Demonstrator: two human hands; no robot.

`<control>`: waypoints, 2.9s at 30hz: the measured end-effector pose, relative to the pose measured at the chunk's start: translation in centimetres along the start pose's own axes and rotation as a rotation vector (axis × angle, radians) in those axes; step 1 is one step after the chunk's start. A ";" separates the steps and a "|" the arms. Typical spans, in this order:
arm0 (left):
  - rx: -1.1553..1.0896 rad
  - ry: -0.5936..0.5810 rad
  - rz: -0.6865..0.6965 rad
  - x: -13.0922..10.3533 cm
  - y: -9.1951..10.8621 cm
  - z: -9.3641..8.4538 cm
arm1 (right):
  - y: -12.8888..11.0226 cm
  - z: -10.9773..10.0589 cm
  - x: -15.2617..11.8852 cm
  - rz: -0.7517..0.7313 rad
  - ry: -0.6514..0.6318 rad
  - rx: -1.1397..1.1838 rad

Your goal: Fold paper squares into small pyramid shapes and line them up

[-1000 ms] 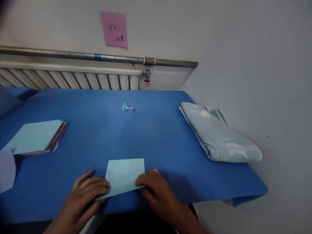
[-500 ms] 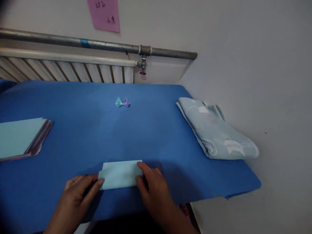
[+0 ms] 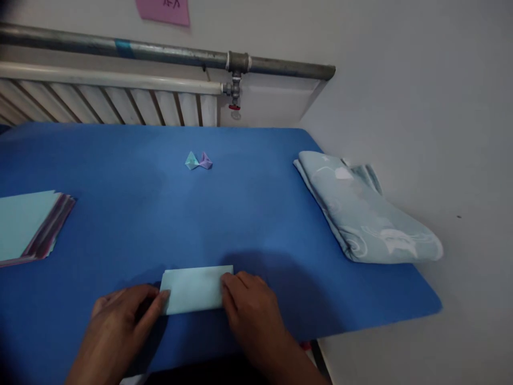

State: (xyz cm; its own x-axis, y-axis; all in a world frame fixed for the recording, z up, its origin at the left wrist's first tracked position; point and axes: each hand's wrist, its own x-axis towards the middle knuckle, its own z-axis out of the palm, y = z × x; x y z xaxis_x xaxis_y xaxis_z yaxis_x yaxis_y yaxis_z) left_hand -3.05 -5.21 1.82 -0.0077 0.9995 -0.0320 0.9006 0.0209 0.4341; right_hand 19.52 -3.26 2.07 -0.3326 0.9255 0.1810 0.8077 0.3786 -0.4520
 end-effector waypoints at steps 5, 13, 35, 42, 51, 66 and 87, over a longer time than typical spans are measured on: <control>0.001 -0.041 -0.027 0.3 0.2 -0.3 | 0.1 0.1 0.1 0.021 0.000 0.010; 0.026 -0.083 -0.043 0.7 0.4 -0.4 | 0.1 0.2 0.3 0.012 0.014 -0.015; 0.028 -0.217 -0.102 1.3 -0.1 -0.9 | 0.3 0.6 0.1 -0.011 0.071 -0.027; 0.045 -0.233 -0.095 1.3 -0.6 -0.8 | 0.4 0.9 0.0 -0.019 0.099 -0.014; 0.078 -0.226 -0.040 1.4 -0.7 -0.6 | 0.2 0.7 0.1 -0.011 0.100 -0.044; 0.246 0.015 0.414 1.5 1.0 0.1 | 0.0 0.5 -0.5 -0.018 0.095 -0.161; 0.275 0.177 0.111 -0.6 5.1 2.2 | -1.3 2.8 -3.4 -0.393 0.000 -0.208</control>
State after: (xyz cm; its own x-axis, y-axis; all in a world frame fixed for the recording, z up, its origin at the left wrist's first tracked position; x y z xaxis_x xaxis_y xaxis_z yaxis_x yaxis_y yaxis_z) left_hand 2.49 -5.74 2.09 0.0438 0.9847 0.1687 0.9833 -0.0723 0.1668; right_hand 18.22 -6.89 -0.40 -0.6341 0.7110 0.3040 0.7006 0.6946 -0.1633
